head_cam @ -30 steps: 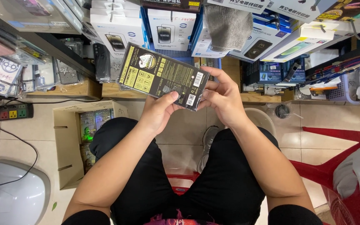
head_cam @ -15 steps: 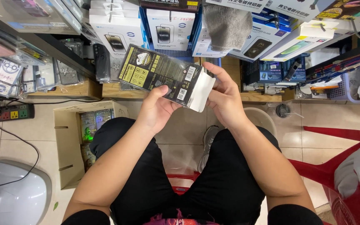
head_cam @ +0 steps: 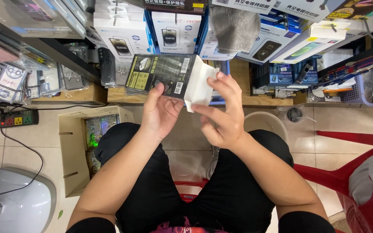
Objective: The person is removing phone screen protectors from their packaging, wiping them with a microfiber cloth, and inspecting them for defects.
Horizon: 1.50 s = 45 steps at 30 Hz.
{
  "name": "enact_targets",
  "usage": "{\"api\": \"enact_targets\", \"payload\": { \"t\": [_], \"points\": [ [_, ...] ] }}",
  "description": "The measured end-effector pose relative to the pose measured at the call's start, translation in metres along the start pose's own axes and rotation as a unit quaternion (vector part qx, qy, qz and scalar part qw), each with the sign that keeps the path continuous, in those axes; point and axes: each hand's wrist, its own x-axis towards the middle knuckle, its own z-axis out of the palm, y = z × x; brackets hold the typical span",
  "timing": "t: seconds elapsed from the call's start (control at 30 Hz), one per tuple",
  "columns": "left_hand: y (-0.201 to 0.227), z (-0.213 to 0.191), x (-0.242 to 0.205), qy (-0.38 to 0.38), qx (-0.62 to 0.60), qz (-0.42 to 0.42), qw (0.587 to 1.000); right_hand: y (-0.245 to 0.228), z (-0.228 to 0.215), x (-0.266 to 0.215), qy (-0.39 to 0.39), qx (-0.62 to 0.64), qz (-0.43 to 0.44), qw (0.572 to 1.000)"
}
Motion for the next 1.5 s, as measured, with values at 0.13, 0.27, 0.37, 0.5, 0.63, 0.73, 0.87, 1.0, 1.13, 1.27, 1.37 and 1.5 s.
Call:
{"api": "enact_targets", "payload": {
  "t": [0.13,0.27,0.37,0.5,0.63,0.73,0.87,1.0,1.13,1.27,1.37,1.5],
  "points": [
    [0.003,0.016,-0.006,-0.015,0.018,0.006,1.000,-0.011,0.009,-0.001,-0.020,-0.033,-0.012,0.999],
    [0.003,0.026,-0.013,-0.032,-0.010,0.008,0.999,-0.015,0.003,0.000,-0.011,-0.017,-0.027,0.999],
    [0.000,0.013,-0.008,-0.048,-0.019,0.030,0.998,-0.012,-0.002,-0.003,0.026,0.023,0.024,0.999],
    [-0.036,-0.076,0.030,-0.027,0.081,0.130,0.988,-0.016,0.001,0.005,0.061,0.190,0.265,0.944],
    [-0.001,0.000,-0.002,-0.034,0.402,0.252,0.880,0.007,0.020,-0.012,0.077,0.396,0.436,0.804],
    [0.000,0.011,-0.005,-0.070,0.544,0.334,0.767,0.004,0.025,-0.006,0.103,0.500,0.559,0.653],
    [-0.001,0.016,-0.002,-0.077,0.553,0.350,0.752,0.008,0.026,0.006,0.139,0.529,0.617,0.565],
    [0.004,0.005,0.001,-0.051,0.473,0.350,0.807,0.065,0.046,-0.060,0.127,0.494,0.628,0.588],
    [0.009,-0.012,0.004,-0.043,0.442,0.337,0.830,0.010,0.014,0.021,0.134,0.472,0.631,0.601],
    [0.007,-0.058,0.022,-0.047,0.383,0.348,0.855,0.017,0.009,0.019,0.124,0.465,0.636,0.603],
    [0.011,-0.144,0.060,-0.024,0.300,0.351,0.887,0.026,0.005,0.018,0.136,0.475,0.629,0.601],
    [0.041,-0.128,0.055,0.079,0.146,0.330,0.929,0.039,-0.008,0.016,0.198,0.454,0.625,0.603]
  ]
}}
